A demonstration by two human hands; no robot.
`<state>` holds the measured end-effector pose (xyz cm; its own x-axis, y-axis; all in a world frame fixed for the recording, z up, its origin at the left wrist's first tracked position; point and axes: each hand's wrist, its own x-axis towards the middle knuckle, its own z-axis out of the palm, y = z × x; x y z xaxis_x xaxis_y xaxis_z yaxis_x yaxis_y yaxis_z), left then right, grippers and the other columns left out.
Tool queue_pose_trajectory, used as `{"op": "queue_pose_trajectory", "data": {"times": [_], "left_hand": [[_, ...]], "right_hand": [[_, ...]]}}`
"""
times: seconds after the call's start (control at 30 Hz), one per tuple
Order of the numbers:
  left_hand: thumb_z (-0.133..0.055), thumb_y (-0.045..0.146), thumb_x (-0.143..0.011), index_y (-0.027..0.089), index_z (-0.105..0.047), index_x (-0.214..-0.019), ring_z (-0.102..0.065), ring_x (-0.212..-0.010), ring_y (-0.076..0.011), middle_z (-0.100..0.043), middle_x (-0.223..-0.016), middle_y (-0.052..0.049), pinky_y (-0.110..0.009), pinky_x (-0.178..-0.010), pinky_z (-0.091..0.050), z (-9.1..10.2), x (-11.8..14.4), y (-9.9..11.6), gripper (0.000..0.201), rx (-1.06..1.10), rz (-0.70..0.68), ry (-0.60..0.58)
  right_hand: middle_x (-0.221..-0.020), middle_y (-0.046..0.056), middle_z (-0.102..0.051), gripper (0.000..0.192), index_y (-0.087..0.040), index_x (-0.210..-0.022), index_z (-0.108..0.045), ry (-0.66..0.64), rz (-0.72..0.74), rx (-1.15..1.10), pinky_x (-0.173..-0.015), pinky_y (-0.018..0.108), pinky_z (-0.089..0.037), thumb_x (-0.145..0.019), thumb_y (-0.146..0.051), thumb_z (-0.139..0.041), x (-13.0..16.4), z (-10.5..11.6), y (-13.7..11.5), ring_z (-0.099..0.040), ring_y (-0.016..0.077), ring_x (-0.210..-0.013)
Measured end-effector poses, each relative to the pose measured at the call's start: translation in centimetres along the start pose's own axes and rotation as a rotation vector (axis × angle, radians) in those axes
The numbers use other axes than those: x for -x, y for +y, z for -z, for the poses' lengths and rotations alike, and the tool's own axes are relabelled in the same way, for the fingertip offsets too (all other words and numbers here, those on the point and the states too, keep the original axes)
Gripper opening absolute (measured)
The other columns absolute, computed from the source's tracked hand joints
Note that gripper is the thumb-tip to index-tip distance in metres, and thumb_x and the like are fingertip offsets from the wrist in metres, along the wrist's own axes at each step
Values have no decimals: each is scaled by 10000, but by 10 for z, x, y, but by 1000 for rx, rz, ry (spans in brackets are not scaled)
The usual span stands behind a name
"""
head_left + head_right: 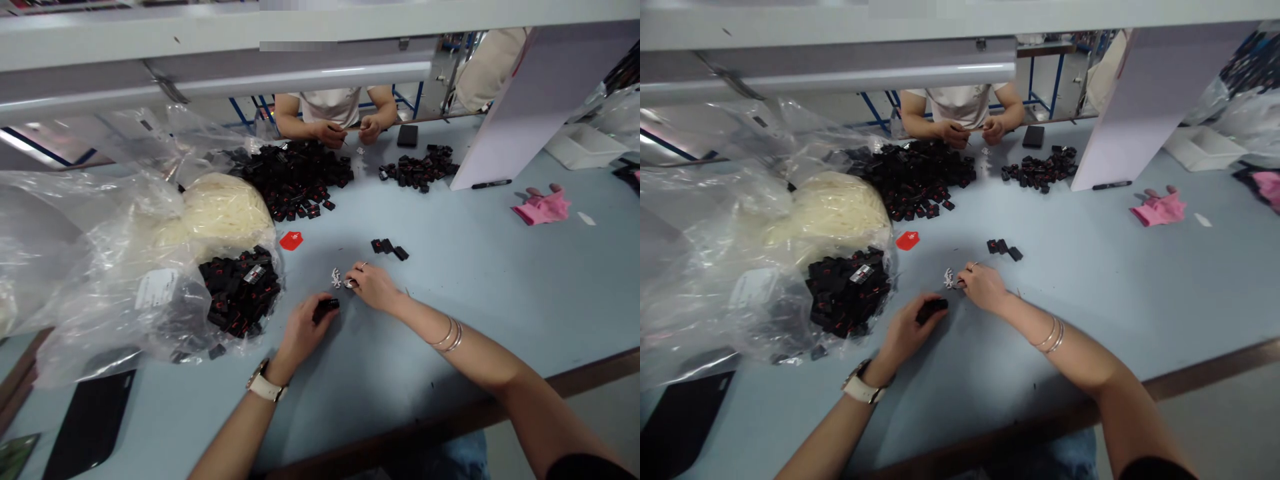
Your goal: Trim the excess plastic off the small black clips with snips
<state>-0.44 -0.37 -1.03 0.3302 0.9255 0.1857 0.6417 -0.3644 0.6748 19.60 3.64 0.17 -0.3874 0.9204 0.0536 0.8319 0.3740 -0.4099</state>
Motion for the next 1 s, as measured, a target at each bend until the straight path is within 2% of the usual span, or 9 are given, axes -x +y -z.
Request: {"op": "queue_pose_trajectory", "data": {"times": [0.13,0.37,0.57,0.7,0.87,1.0], "left_hand": [[-564,341,-830,198,-603,-988,-653,-710,-181,-693,-812,-25,-299,-661,-531,1,0,1,216,11,63,28],[-489,276,-857,187,-626,-994,-650,-799,-179,-685,-927,-71,-280,-702,-525,2,-1,3,213,33,4,75],[-564,310,-810,193,-591,-1043,-644,-666,-160,-704,-855,-37,-287,-641,-533,-1,1,-2,262,81,121,61],[-586,319,-800,188,-584,-985,-650,-654,-158,-712,-863,-45,-297,-643,-542,-3,1,-4,227,143,178,78],[-613,316,-780,188,-600,-904,-651,-714,-166,-704,-878,-50,-300,-668,-538,-5,0,-10,178,170,129,153],[-625,291,-787,193,-618,-888,-616,-643,-142,-682,-805,-23,-267,-614,-514,-4,0,-10,141,148,90,151]], "right_hand": [[-950,71,-680,180,-161,-963,-679,7,31,-45,-681,255,-405,-880,-105,-528,0,-4,3,-616,156,-821],[-919,46,-697,221,-181,-941,-664,167,136,-200,-713,242,-421,-811,-40,-554,0,-15,12,-615,145,-802],[-971,59,-693,258,-178,-959,-668,192,147,-206,-723,254,-439,-789,-25,-549,0,-17,13,-624,156,-826],[-994,63,-699,301,-183,-1014,-664,234,158,-231,-742,257,-451,-778,-31,-554,0,-19,15,-631,160,-845],[-921,39,-705,271,-199,-936,-681,247,193,-294,-716,237,-458,-773,-33,-541,1,-18,17,-630,137,-788],[-914,31,-705,260,-206,-895,-689,282,203,-353,-690,222,-466,-765,-38,-538,2,-19,13,-632,122,-755]]}}
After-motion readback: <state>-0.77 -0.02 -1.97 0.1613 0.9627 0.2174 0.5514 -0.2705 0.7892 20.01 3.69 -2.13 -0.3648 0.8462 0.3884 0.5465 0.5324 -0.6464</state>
